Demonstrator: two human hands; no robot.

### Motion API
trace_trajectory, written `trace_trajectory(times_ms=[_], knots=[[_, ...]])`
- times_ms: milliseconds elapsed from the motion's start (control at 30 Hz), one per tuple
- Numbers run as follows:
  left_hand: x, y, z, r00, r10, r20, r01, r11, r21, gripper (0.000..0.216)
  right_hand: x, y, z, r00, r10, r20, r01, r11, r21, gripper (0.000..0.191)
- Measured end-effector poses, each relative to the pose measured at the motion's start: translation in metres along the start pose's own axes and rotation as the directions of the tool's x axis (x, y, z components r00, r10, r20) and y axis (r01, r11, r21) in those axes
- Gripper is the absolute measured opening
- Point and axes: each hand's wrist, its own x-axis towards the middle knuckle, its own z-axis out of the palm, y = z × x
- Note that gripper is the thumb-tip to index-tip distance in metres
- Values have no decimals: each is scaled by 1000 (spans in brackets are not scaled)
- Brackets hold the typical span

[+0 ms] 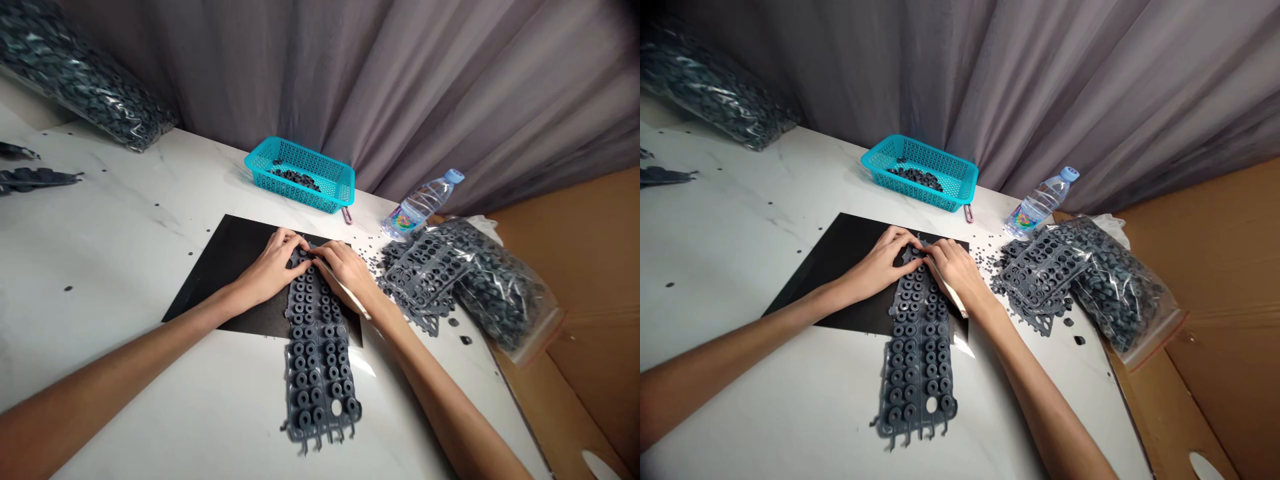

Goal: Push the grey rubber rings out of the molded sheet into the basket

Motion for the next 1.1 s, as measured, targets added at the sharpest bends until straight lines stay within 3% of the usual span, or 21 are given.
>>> trace_trajectory(times_ms=[333,500,633,800,933,1100], knots=[[0,4,0,1000,-14,-3,14,1000,2,19,-1,-2,13,986,96,-139,-86,993,79,28],[0,4,-1,999,-33,12,33,999,2,15,-5,10,7,895,308,-324,-262,948,179,28],[1,3,-5,999,-33,35,33,999,-11,16,-25,36,-8,892,389,-232,-392,919,34,27],[2,1,-11,998,-48,44,51,997,-63,22,-43,53,-17,900,376,-219,-388,922,-14,26],[5,-8,-16,997,-48,57,59,977,-204,15,-31,38,-14,912,348,-217,-345,937,55,34],[9,-18,-20,999,8,37,1,968,-251,10,-2,7,-13,970,227,-91,-191,935,298,20]])
